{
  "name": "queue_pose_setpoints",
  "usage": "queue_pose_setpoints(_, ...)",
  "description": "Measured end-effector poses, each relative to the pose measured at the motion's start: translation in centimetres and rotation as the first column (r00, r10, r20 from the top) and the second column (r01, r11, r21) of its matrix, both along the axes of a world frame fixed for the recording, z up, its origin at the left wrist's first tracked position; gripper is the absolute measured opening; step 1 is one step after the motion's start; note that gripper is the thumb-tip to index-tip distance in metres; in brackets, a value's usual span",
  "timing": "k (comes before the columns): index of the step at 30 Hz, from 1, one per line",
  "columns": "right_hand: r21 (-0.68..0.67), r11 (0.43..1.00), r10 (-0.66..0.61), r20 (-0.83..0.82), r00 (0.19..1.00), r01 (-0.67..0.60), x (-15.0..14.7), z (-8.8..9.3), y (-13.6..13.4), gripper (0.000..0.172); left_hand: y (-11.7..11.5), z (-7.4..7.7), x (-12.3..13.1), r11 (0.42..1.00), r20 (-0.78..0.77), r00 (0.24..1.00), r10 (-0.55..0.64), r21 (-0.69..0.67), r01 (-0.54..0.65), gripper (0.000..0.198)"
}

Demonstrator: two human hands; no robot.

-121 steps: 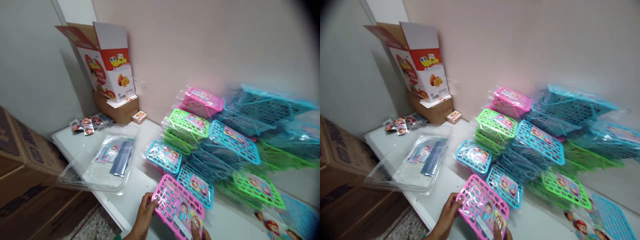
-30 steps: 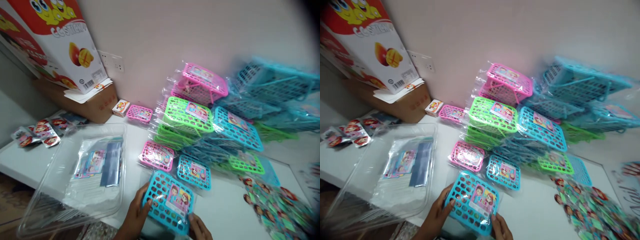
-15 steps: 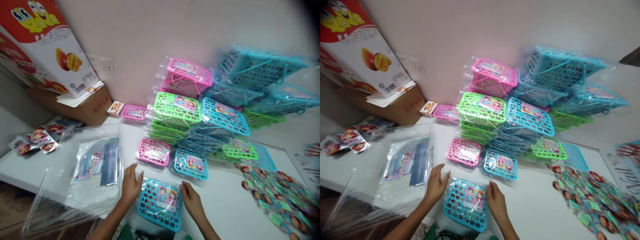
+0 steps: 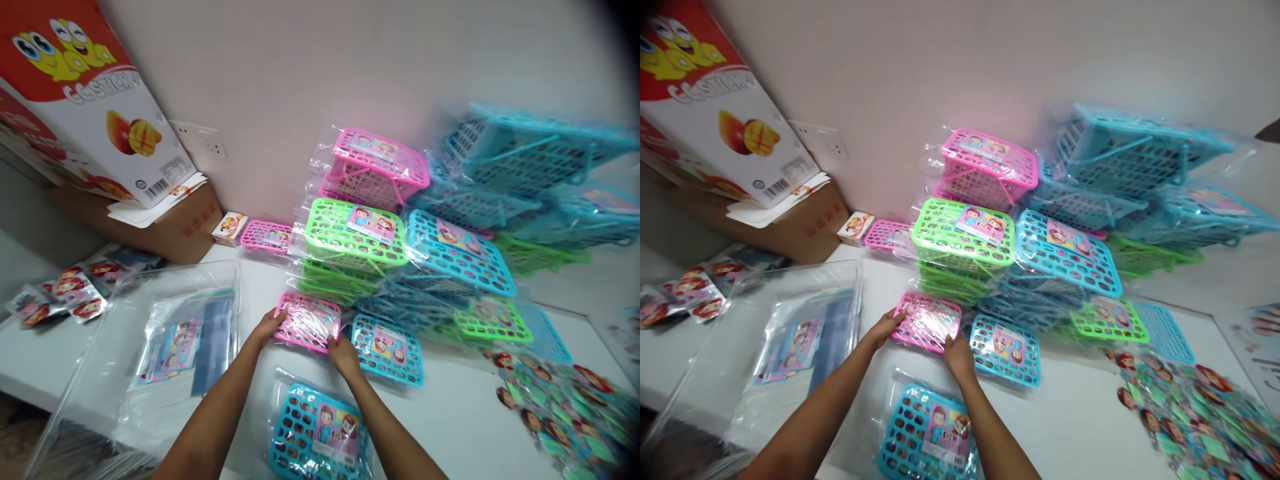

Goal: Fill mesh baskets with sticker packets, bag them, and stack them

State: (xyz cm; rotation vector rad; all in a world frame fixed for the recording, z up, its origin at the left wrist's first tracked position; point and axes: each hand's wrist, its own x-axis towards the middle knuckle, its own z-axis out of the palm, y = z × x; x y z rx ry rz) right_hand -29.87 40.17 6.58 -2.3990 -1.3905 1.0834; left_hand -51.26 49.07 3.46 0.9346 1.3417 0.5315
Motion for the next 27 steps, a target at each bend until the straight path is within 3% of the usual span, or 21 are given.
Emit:
queue_pose_setpoints(5,-0.034,0.999,0.029,0.052,0.998,-0.027,-0.5,0.9,-0.4,0.047,-0.5,-0.7,0.0,0.999,0.008,0.999,0.051,0.017,-0.051,0.029)
queue_pose_setpoints(8,0.005,0.998,0.056,0.095,0.994,-0.057,-1.0,2.2,-1.2,0.052,-1.2,-1.1,-0.1,0.995,-0.042,0.995,0.086,0.045,-0.084,0.031)
queue_pose_setpoints(10,0.149,0.983,0.076,0.188,0.979,-0.105,-1.2,3.7,-2.1,0.057,-1.3,-1.1,-0.1,0.991,-0.089,0.989,0.122,0.070,-0.116,0.040)
queue_pose_setpoints(12,0.370,0.915,0.062,0.267,0.962,-0.162,-1.2,5.2,-2.9,0.056,-1.0,-1.0,-0.3,0.984,-0.140,0.977,0.158,0.101,-0.145,0.057)
queue_pose_setpoints(14,0.506,0.847,0.035,0.254,0.966,-0.164,-1.1,6.1,-3.2,0.053,-0.5,-0.9,-0.5,0.981,-0.173,0.969,0.175,0.109,-0.158,0.071)
queue_pose_setpoints(16,0.442,0.890,0.026,0.196,0.980,-0.112,-0.8,6.0,-2.8,0.055,-0.1,-0.9,-0.7,0.986,-0.171,0.972,0.161,0.069,-0.151,0.069)
queue_pose_setpoints(18,0.235,0.970,0.019,0.143,0.990,-0.053,-0.5,5.0,-1.7,0.057,0.0,-1.0,-0.9,0.993,-0.134,0.984,0.116,-0.006,-0.118,0.052)
queue_pose_setpoints(21,0.001,1.000,0.013,0.062,0.998,-0.013,0.1,2.9,0.2,0.048,-0.3,-1.2,-0.9,0.993,-0.045,0.997,0.054,-0.100,-0.059,0.030)
queue_pose_setpoints(24,-0.045,0.999,-0.002,0.022,1.000,0.003,0.4,1.8,1.4,0.039,-1.1,-1.0,-0.6,0.988,0.042,0.996,0.079,-0.139,-0.072,0.028)
queue_pose_setpoints(27,-0.034,0.999,-0.017,0.005,1.000,0.018,0.5,2.6,1.2,0.040,-2.1,0.0,-0.3,0.978,0.120,0.981,0.155,-0.160,-0.134,0.031)
